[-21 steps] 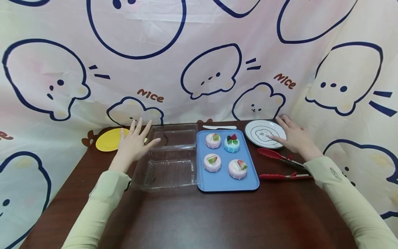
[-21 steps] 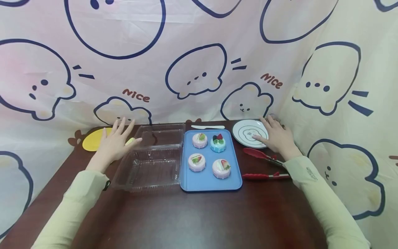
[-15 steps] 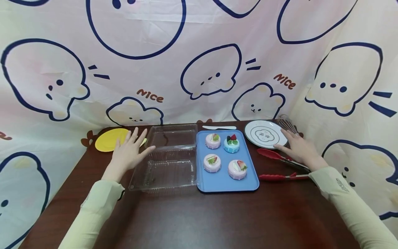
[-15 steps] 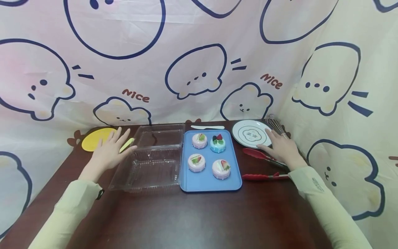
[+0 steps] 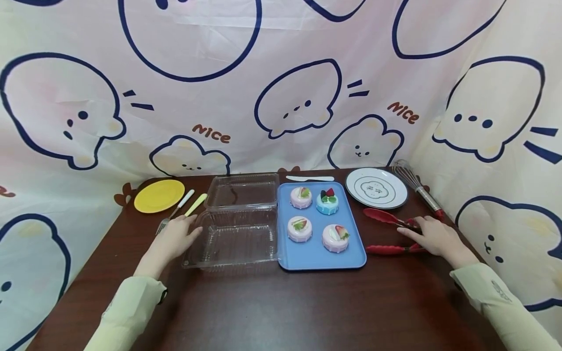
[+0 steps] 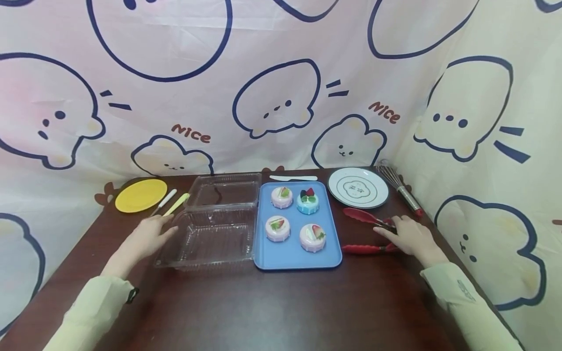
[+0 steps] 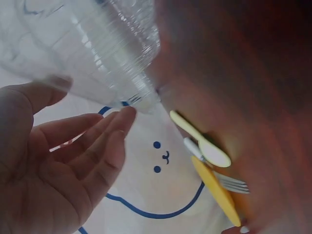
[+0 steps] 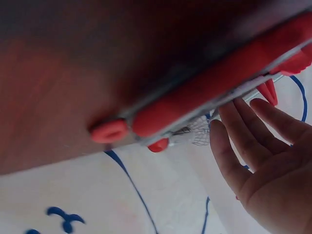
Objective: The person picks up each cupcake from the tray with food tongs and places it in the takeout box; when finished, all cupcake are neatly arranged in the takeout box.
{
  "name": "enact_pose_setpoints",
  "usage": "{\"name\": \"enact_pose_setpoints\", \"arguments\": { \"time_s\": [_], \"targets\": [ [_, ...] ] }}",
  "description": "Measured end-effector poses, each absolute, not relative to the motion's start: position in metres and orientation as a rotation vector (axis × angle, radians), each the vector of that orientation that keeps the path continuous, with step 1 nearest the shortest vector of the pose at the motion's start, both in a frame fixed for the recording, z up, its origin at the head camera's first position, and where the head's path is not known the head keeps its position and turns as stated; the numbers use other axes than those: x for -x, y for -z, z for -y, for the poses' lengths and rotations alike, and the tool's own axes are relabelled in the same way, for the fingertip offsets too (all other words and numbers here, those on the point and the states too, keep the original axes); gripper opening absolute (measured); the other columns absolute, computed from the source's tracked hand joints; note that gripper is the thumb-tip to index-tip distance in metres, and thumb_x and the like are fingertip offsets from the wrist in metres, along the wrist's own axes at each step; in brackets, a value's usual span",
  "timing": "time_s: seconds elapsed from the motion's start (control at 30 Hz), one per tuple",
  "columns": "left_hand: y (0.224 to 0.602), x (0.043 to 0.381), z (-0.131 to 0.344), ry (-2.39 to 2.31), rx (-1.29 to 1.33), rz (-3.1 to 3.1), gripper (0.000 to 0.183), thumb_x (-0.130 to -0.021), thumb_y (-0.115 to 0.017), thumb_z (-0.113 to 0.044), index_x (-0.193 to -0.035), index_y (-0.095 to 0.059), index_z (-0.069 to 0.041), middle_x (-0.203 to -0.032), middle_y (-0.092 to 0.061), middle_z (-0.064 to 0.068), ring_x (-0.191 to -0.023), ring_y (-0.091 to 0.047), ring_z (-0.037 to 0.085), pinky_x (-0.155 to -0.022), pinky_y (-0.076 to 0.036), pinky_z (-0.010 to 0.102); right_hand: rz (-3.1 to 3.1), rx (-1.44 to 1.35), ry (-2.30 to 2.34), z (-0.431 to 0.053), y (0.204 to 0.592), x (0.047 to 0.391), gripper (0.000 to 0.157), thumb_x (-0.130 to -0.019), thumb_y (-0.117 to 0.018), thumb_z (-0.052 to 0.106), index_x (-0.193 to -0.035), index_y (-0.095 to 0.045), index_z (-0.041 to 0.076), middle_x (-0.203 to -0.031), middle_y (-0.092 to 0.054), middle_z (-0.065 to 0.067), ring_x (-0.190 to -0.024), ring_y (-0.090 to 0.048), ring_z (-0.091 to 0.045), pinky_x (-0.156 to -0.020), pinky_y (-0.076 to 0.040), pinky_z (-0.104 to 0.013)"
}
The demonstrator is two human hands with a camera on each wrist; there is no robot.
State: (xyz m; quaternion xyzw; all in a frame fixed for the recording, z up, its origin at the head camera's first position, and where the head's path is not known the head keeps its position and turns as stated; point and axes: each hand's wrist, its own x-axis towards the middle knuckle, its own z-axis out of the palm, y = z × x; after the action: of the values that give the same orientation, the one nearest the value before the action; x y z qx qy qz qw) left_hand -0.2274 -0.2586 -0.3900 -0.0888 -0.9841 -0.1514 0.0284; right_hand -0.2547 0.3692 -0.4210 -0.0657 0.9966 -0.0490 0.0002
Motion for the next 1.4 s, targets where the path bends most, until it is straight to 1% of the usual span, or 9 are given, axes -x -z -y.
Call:
{"name": "enact_pose_setpoints", "arguments": {
  "time_s": [0.13,0.27,0.37,0.43,0.53,0.83,1.07,1.17,1.4],
  "targets": [
    [0.4,0.224,0.26,0.549,0.264,2.981,0.043,-0.088,-0.055,-0.014,-0.12,-0.048,0.014,-0.106,-0.056,0.029,-0.096,-0.054,0.04,-0.077,-0.045,0.05,-3.105,0.219,0.211,-0.374,0.424,0.248,0.093,-0.077,-0.042,0.073,-0.12,-0.049,-0.009,-0.109,-0.052,-0.03,-0.09,-0.054,-0.04,-0.073,-0.044,-0.058],
    [0.408,0.222,0.262,0.694,0.222,2.972,0.042,-0.088,-0.055,-0.012,-0.121,-0.047,0.013,-0.093,-0.061,0.022,-0.075,-0.061,0.027,-0.064,-0.049,0.04,-3.045,0.248,0.323,-0.381,0.424,0.245,0.094,-0.072,-0.053,0.07,-0.125,-0.045,-0.007,-0.117,-0.047,-0.03,-0.1,-0.05,-0.042,-0.077,-0.041,-0.061],
    [0.411,0.219,0.263,0.831,0.158,2.967,0.043,-0.089,-0.053,-0.013,-0.125,-0.044,0.01,-0.09,-0.062,0.02,-0.059,-0.059,0.016,-0.052,-0.047,0.032,-3.0,0.263,0.365,-0.386,0.424,0.244,0.099,-0.065,-0.061,0.069,-0.13,-0.04,-0.004,-0.123,-0.043,-0.029,-0.106,-0.046,-0.043,-0.079,-0.04,-0.062],
    [0.412,0.217,0.263,0.91,0.116,2.957,0.043,-0.091,-0.051,-0.013,-0.127,-0.042,0.008,-0.091,-0.062,0.02,-0.052,-0.057,0.013,-0.048,-0.045,0.03,-2.992,0.288,0.363,-0.388,0.425,0.243,0.104,-0.061,-0.066,0.068,-0.131,-0.039,-0.003,-0.124,-0.042,-0.028,-0.108,-0.044,-0.043,-0.08,-0.039,-0.062],
    [0.412,0.215,0.264,0.996,0.082,2.928,0.044,-0.092,-0.049,-0.014,-0.13,-0.04,0.006,-0.092,-0.061,0.019,-0.052,-0.056,0.012,-0.046,-0.044,0.03,-3.004,0.334,0.35,-0.389,0.427,0.243,0.107,-0.056,-0.069,0.068,-0.131,-0.039,-0.002,-0.124,-0.043,-0.027,-0.108,-0.045,-0.043,-0.082,-0.039,-0.062],
    [0.42,0.216,0.266,1.275,0.015,2.847,0.047,-0.094,-0.048,-0.018,-0.131,-0.037,0.009,-0.084,-0.059,0.016,-0.051,-0.053,0.016,-0.047,-0.046,0.03,-3.014,0.353,0.4,-0.393,0.427,0.246,0.102,-0.058,-0.071,0.064,-0.13,-0.04,-0.001,-0.123,-0.044,-0.027,-0.106,-0.045,-0.042,-0.082,-0.038,-0.062],
    [0.424,0.215,0.27,1.509,-0.036,2.809,0.045,-0.096,-0.043,-0.018,-0.131,-0.037,0.009,-0.105,-0.057,0.024,-0.06,-0.055,0.014,-0.054,-0.05,0.029,-2.989,0.378,0.431,-0.392,0.426,0.244,0.1,-0.061,-0.071,0.061,-0.13,-0.04,-0.004,-0.12,-0.044,-0.026,-0.105,-0.046,-0.041,-0.082,-0.039,-0.06],
    [0.423,0.214,0.27,1.577,-0.079,2.78,0.044,-0.096,-0.043,-0.017,-0.131,-0.038,0.009,-0.108,-0.055,0.025,-0.063,-0.054,0.013,-0.055,-0.05,0.029,-2.982,0.394,0.455,-0.392,0.426,0.243,0.099,-0.062,-0.071,0.06,-0.13,-0.04,-0.004,-0.119,-0.044,-0.026,-0.105,-0.046,-0.041,-0.082,-0.039,-0.06],
    [0.422,0.213,0.269,1.609,-0.12,2.724,0.042,-0.094,-0.047,-0.018,-0.129,-0.042,0.006,-0.094,-0.056,0.016,-0.061,-0.052,0.01,-0.053,-0.048,0.027,-2.976,0.385,0.532,-0.398,0.431,0.246,0.099,-0.061,-0.074,0.057,-0.131,-0.04,-0.003,-0.121,-0.045,-0.026,-0.106,-0.046,-0.038,-0.085,-0.038,-0.059]
  ]
}}
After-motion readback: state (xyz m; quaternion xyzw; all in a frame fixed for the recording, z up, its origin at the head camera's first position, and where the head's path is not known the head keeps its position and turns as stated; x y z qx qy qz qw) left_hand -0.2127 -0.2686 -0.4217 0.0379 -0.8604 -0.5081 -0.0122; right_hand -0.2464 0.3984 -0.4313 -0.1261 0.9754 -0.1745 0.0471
